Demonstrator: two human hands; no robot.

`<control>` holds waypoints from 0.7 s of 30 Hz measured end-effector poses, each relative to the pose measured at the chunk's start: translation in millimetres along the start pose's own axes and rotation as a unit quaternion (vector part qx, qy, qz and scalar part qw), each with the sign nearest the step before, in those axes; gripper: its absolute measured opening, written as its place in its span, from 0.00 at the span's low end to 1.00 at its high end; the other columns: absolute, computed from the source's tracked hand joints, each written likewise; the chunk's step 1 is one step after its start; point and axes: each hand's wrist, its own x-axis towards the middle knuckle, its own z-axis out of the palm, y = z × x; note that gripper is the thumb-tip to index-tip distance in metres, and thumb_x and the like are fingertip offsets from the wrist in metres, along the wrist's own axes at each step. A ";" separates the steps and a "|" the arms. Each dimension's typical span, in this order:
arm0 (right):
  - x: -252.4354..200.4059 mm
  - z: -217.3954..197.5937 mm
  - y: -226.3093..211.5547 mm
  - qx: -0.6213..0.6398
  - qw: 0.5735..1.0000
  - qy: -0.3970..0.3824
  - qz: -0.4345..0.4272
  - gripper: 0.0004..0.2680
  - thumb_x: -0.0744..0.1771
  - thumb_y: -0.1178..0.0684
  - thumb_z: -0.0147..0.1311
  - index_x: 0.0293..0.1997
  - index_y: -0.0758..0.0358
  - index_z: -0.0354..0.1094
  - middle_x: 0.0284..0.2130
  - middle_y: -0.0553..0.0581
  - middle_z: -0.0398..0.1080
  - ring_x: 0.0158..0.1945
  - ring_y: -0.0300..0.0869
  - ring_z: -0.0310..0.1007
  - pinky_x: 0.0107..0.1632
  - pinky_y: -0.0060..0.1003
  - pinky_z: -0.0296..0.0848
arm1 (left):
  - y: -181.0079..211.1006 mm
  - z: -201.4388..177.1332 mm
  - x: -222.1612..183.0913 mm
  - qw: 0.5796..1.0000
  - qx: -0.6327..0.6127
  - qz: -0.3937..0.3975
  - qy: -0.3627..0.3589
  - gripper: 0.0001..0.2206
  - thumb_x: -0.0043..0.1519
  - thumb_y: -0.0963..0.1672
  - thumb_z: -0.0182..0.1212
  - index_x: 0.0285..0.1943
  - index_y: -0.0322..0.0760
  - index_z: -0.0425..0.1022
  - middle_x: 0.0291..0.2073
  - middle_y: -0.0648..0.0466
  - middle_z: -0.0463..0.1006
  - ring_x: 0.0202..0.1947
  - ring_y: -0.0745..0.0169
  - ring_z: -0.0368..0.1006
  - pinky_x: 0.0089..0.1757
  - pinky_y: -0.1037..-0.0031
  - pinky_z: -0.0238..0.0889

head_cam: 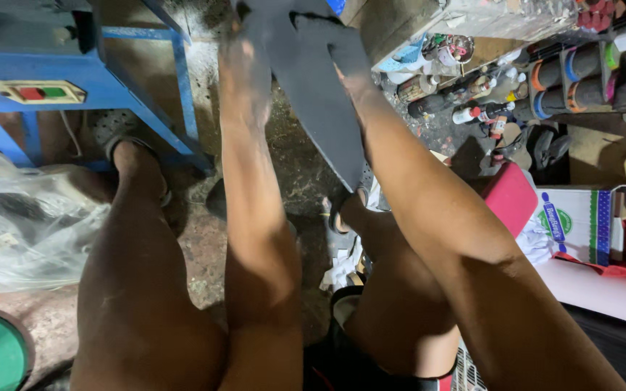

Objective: The person holds a rubber shoe sole and applies it to a rotating sanding belt, turning and tilting the sole to grind the edges before manually checking the finish with their fingers.

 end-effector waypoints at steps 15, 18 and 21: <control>-50.3 53.4 -0.7 0.016 1.000 -0.013 0.013 0.12 0.68 0.58 0.51 0.58 0.66 0.65 0.49 0.58 0.73 0.53 0.45 0.77 0.55 0.35 0.79 | 0.6 -6.2 -13.9 0.999 0.047 0.002 -0.021 0.18 0.69 0.47 0.47 0.64 0.36 0.72 0.55 0.42 0.79 0.53 0.47 0.79 0.53 0.60 0.74; -38.8 48.0 -0.1 0.093 0.995 0.014 0.045 0.11 0.71 0.56 0.51 0.59 0.67 0.64 0.49 0.59 0.72 0.53 0.45 0.76 0.60 0.42 0.79 | -1.9 -14.1 -19.0 0.990 0.124 -0.052 -0.031 0.18 0.69 0.48 0.48 0.63 0.36 0.75 0.54 0.42 0.80 0.51 0.47 0.80 0.52 0.60 0.76; -22.3 30.0 5.4 -0.068 0.992 0.093 -0.051 0.13 0.70 0.50 0.49 0.58 0.67 0.66 0.46 0.60 0.75 0.46 0.46 0.77 0.49 0.42 0.80 | -17.4 -28.2 -10.8 0.960 0.267 0.068 -0.052 0.17 0.73 0.47 0.46 0.62 0.39 0.78 0.56 0.44 0.78 0.52 0.52 0.77 0.53 0.63 0.72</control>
